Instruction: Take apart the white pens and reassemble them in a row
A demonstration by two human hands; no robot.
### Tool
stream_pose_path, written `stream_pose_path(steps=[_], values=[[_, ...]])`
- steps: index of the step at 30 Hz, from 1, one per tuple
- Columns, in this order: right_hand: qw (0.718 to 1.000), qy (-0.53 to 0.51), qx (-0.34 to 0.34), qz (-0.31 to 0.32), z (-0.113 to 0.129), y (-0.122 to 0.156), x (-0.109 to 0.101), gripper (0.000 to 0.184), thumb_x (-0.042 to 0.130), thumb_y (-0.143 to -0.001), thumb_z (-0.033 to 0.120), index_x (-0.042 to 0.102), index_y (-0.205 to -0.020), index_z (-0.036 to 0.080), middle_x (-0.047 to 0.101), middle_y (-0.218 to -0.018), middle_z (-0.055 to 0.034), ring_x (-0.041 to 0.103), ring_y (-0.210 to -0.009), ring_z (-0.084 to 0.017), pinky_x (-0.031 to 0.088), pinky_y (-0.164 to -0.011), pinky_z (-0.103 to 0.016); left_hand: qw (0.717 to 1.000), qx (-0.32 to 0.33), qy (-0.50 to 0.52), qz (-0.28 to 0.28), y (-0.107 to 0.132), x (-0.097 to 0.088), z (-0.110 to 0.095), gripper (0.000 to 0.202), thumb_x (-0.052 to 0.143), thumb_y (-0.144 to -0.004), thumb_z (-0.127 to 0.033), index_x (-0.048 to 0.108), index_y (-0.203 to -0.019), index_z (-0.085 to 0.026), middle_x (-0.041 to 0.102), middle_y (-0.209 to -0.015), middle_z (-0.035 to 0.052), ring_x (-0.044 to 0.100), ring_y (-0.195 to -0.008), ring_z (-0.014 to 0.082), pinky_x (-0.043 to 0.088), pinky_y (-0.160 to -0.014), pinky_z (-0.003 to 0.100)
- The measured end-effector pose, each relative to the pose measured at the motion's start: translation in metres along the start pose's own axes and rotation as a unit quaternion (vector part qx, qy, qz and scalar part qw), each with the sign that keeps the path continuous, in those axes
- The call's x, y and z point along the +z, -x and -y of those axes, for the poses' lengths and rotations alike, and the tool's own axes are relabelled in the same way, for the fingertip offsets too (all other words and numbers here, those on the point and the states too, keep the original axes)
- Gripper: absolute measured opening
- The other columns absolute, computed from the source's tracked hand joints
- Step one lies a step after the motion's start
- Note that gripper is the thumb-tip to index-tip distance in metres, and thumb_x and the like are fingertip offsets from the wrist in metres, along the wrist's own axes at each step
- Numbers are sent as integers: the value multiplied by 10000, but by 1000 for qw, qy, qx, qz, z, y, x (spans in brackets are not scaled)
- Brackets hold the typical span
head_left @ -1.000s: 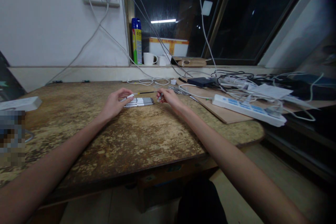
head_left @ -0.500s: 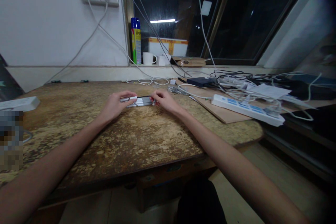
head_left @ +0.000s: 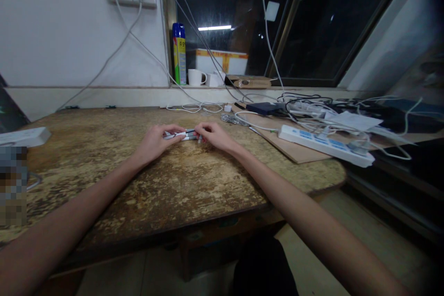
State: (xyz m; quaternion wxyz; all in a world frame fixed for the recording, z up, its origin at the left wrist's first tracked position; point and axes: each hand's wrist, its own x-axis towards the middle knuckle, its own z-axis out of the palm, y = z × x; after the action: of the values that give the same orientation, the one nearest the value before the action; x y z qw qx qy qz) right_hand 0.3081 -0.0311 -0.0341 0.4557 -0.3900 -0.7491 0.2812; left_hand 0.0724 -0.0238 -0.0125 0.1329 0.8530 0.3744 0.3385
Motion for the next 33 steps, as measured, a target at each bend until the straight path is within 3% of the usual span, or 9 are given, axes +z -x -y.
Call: stream_pose_path(steps=[6, 10, 13, 23, 33], values=[[991, -78, 93, -58, -9, -8, 0, 476, 432, -1007, 519, 700, -811, 178, 663, -697, -33, 583, -629, -153, 454, -658, -276, 1000, -11, 2, -10, -1, 0, -3, 370, 619, -912, -521, 802, -1080, -246, 806, -1013, 54, 698, -847, 253, 497, -824, 371], [985, -78, 78, -133, -14, -13, -5, 113, 596, -897, 261, 689, -909, 199, 677, -762, -2, 630, -733, -148, 499, -778, -281, 999, -18, -3, -41, -2, -1, 2, 359, 621, -912, -508, 804, -1065, -239, 805, -1035, 64, 702, -883, 260, 498, -848, 373], [979, -112, 69, -156, -15, -13, -6, 119, 615, -843, 187, 668, -948, 203, 675, -805, 2, 647, -781, -147, 520, -838, -305, 999, -11, -6, -46, -3, -1, 7, 370, 609, -921, -521, 797, -1074, -242, 801, -1075, 69, 706, -929, 266, 495, -868, 379], [971, -163, 86, -154, -5, -10, -3, 103, 637, -854, 207, 652, -956, 204, 671, -901, -19, 658, -806, -139, 548, -881, -322, 999, -27, 2, -35, -3, 0, 4, 376, 615, -908, -525, 803, -1070, -242, 804, -1055, 79, 705, -875, 264, 505, -847, 391], [989, -129, 37, -66, 6, -4, 6, 113, 735, -798, 277, 709, -875, 199, 714, -934, -29, 637, -848, -158, 509, -844, -311, 1000, -8, 27, 0, -2, 2, -3, 370, 606, -929, -537, 799, -1082, -261, 801, -1075, 48, 714, -916, 259, 502, -886, 381]])
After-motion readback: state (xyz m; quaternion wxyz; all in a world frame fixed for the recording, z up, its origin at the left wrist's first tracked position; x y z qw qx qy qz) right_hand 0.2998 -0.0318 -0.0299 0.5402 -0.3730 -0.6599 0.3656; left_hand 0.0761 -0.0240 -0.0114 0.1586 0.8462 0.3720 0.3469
